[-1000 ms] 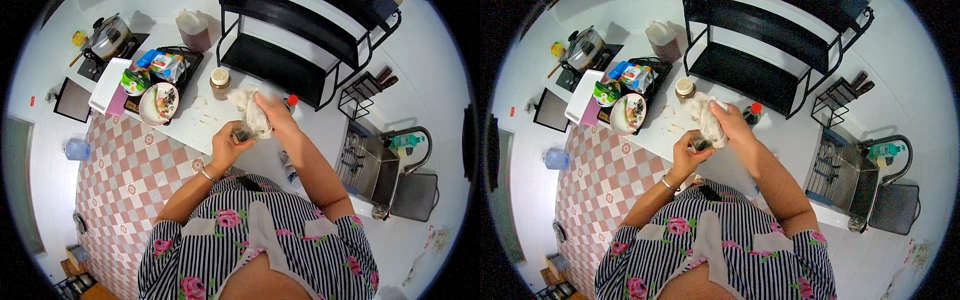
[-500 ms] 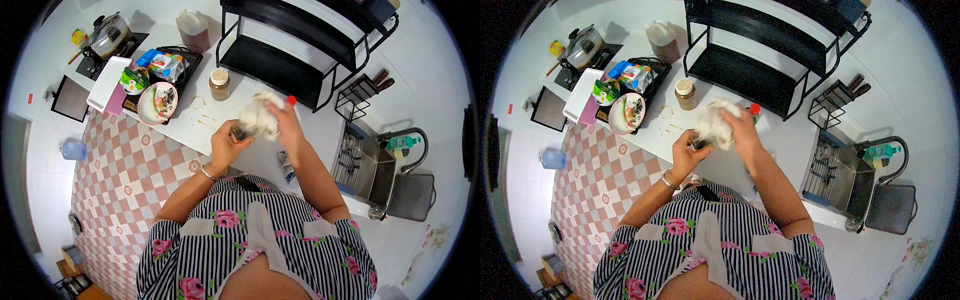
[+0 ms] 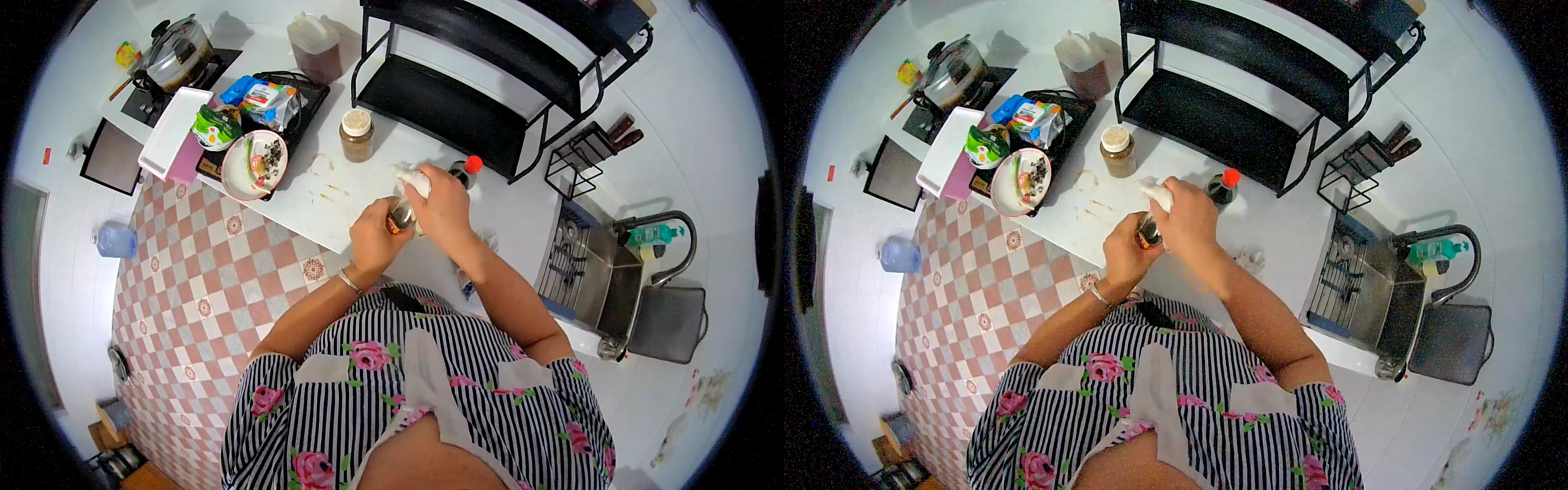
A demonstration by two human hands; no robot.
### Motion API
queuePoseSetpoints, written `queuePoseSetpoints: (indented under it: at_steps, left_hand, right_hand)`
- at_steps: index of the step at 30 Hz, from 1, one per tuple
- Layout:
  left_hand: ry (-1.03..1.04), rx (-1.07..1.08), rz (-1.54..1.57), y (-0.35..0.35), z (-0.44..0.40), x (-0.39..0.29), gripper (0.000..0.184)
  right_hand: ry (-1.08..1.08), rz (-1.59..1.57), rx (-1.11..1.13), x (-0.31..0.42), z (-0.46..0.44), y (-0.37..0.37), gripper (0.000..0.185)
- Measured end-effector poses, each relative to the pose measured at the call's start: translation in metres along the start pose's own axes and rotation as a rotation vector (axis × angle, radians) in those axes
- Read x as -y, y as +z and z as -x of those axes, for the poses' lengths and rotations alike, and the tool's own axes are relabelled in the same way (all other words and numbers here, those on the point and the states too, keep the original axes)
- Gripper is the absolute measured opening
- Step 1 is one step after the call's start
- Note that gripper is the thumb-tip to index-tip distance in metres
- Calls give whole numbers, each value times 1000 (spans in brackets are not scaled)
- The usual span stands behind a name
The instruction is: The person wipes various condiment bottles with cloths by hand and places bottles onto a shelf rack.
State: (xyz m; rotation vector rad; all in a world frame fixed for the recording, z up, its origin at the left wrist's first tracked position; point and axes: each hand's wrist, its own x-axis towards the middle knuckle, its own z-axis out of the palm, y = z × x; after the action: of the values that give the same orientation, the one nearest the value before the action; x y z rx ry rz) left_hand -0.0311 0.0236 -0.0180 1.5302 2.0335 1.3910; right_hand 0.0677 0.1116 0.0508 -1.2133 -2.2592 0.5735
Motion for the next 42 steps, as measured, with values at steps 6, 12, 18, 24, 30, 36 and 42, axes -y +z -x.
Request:
queuePoseSetpoints:
  at_steps: [6, 12, 18, 24, 30, 36, 42]
  left_hand:
    - [18, 43, -140, 3, 7, 7, 49]
    - [124, 41, -108, -7, 2, 8, 51]
    - [63, 13, 48, -18, -6, -3, 51]
    - [-82, -1, 313, -13, -11, 11, 46]
    - [37, -80, 192, -14, -14, -17, 46]
    - [68, 271, 339, -30, -21, -19, 75]
    - [-173, 1098, 874, -53, -40, 6, 104]
  right_hand:
    - [151, 105, 412, -12, -24, -4, 38]
    - [608, -789, 676, -58, -33, 14, 44]
    - [427, -957, 324, -67, -7, 51, 46]
    - [7, -816, 208, -36, 13, 27, 63]
    - [17, -599, 89, -4, 6, 1, 55]
    - [77, -828, 153, -13, -13, -25, 27]
    - [173, -1122, 243, -4, -26, -60, 32]
